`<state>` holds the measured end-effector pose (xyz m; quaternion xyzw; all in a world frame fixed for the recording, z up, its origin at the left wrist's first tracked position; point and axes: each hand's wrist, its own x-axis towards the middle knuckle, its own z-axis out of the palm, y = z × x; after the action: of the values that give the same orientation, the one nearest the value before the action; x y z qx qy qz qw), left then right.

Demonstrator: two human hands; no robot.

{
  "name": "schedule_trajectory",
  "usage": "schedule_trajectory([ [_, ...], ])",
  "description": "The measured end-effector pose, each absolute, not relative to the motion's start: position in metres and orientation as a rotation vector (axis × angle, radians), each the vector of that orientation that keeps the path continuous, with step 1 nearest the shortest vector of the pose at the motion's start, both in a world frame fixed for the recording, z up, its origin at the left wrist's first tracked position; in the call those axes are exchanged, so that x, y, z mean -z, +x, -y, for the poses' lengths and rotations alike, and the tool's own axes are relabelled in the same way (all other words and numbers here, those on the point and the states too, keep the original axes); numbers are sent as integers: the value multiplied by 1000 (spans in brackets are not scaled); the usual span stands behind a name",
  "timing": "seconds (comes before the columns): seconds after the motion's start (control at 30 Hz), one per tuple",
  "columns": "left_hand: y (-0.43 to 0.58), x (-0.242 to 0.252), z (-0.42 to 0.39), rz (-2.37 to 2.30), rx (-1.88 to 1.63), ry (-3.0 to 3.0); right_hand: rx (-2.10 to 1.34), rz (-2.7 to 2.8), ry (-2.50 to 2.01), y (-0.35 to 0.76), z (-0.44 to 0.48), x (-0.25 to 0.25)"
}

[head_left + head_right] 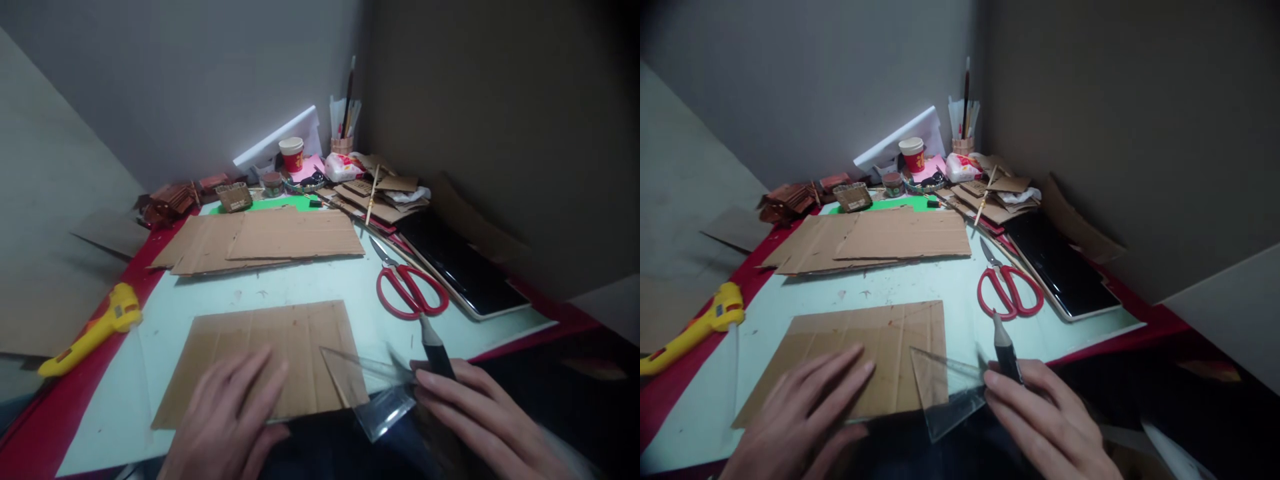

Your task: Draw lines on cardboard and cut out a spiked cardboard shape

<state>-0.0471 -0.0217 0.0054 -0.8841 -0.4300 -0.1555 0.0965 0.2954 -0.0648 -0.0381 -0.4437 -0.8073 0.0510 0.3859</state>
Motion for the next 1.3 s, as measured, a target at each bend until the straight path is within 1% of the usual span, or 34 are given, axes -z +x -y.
schedule_trajectory([
  [0.07,-48,-8,17,1300,361,-2543,-96,2053,-1127,298,62,43],
  [0.23,-55,-11,6,1146,195,-2475,13,1971,-1140,293,59,48],
  [0.5,-63,-15,9,1246,280,-2595,-36,2030,-1104,290,37,22],
  [0.7,-66,-15,16,1293,312,-2692,70,2089,-977,290,25,29],
  [0.83,-67,-16,17,1250,375,-2734,-18,2128,-1042,289,27,25],
  [0.97,-69,-16,17,1204,428,-2745,-69,2176,-980,284,18,12],
  [1.1,-69,-13,22,1247,425,-2740,-102,2107,-873,266,-7,-5],
  [1.3,-66,-2,34,1250,497,-2675,-323,2018,-898,234,-48,-27],
])
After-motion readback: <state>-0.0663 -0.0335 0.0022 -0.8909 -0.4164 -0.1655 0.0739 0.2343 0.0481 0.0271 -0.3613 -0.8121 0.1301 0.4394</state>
